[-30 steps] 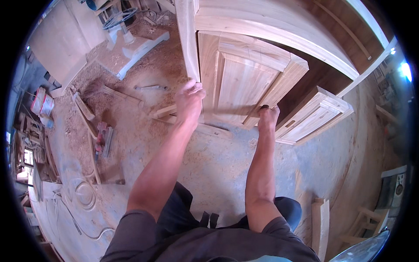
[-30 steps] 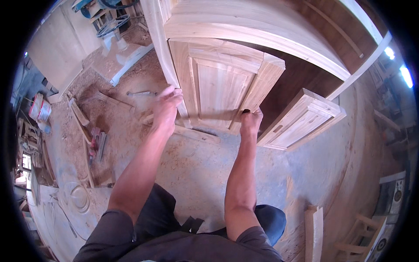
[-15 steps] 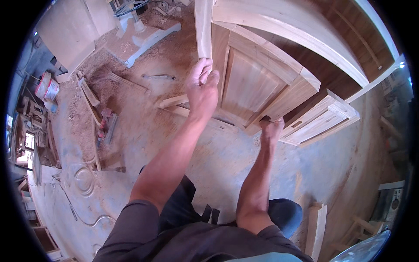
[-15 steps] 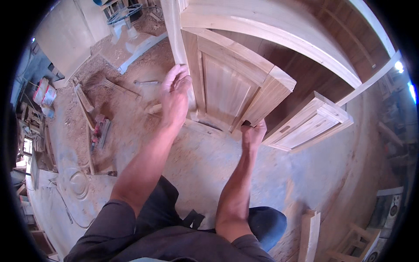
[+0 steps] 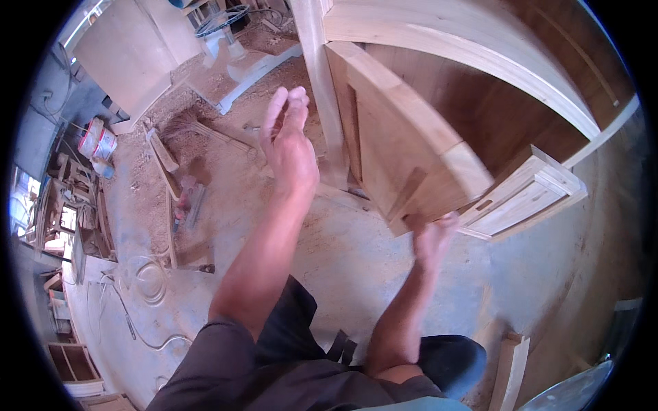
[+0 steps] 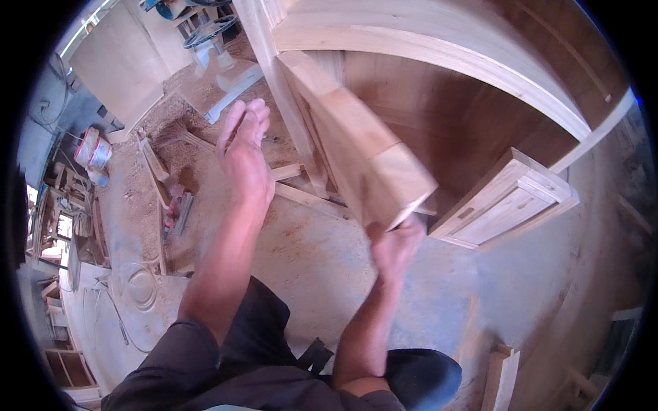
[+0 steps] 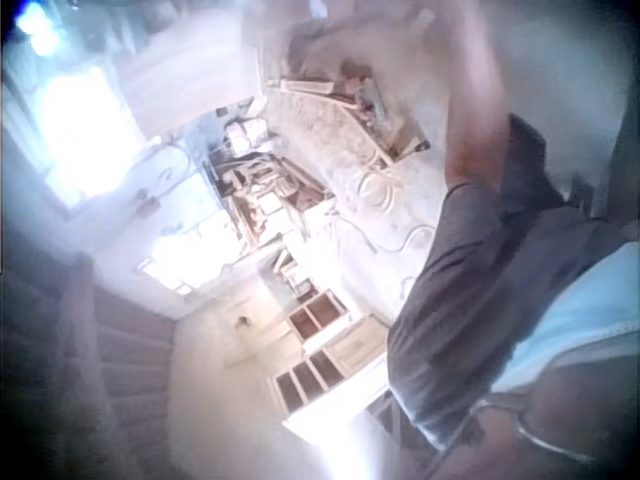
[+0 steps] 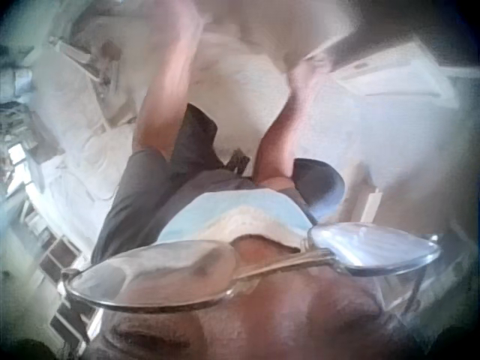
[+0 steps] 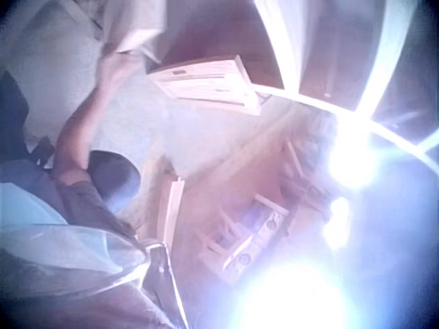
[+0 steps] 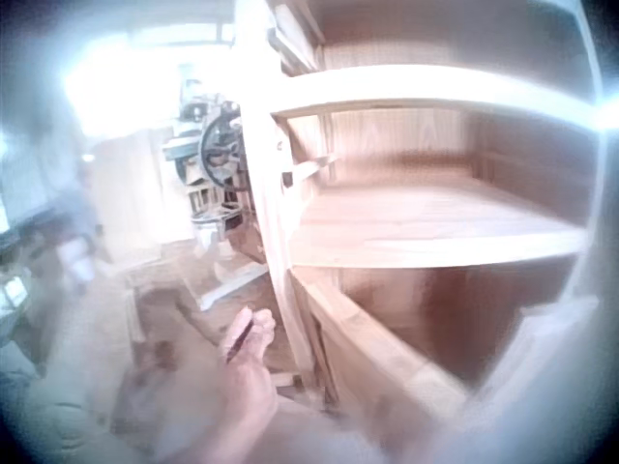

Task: The person repeatedly picks up a wooden panel, places it on a workbench, and then moves it to a stack of similar panels. This cycle is performed multiple times throughout the clip.

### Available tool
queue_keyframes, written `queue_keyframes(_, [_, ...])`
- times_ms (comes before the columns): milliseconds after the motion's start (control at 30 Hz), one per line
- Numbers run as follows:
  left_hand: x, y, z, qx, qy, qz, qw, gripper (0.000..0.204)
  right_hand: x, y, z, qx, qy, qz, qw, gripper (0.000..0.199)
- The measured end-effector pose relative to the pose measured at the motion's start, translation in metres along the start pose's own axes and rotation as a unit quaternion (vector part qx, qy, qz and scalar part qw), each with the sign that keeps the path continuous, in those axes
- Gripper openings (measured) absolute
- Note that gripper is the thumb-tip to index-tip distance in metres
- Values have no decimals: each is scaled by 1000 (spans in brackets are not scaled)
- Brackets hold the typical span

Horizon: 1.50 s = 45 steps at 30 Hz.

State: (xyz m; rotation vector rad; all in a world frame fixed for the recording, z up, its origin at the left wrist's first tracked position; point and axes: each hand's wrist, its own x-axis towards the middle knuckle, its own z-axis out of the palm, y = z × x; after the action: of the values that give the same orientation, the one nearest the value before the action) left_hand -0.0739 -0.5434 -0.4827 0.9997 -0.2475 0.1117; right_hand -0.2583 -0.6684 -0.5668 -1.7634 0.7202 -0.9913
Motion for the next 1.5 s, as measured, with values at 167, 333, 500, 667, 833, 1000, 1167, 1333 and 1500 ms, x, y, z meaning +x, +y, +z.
queue_keyframes(167, [-17,11,-8,49,-44,-55,996,45,111,24,-42,57,-184,27,981,17])
queue_keyframes(333, [-27,24,-48,49,40,-109,992,40,-18,20,-23,-157,-104,16,982,25])
queue_keyframes(500, [-44,74,-68,164,170,-212,948,47,-112,-57,8,-163,-2,168,972,42])
queue_keyframes(667, [-83,97,-128,133,102,-362,917,61,-57,-91,-57,-115,-134,280,943,27])
queue_keyframes(833, [-169,115,-158,60,194,-441,874,75,-46,-195,-41,-193,-237,341,889,28])
queue_keyframes(1000, [-208,238,-145,61,304,-479,821,89,-11,-362,25,-74,-398,441,801,34])
queue_keyframes(1167, [-101,386,-197,-73,107,-501,855,74,54,-483,160,66,-516,382,764,45])
queue_keyframes(1333, [75,526,-185,-51,41,-429,901,74,60,-492,243,128,-587,300,741,82])
queue_keyframes(1500, [234,550,-190,122,121,-388,905,50,-20,-529,274,128,-583,508,621,57])
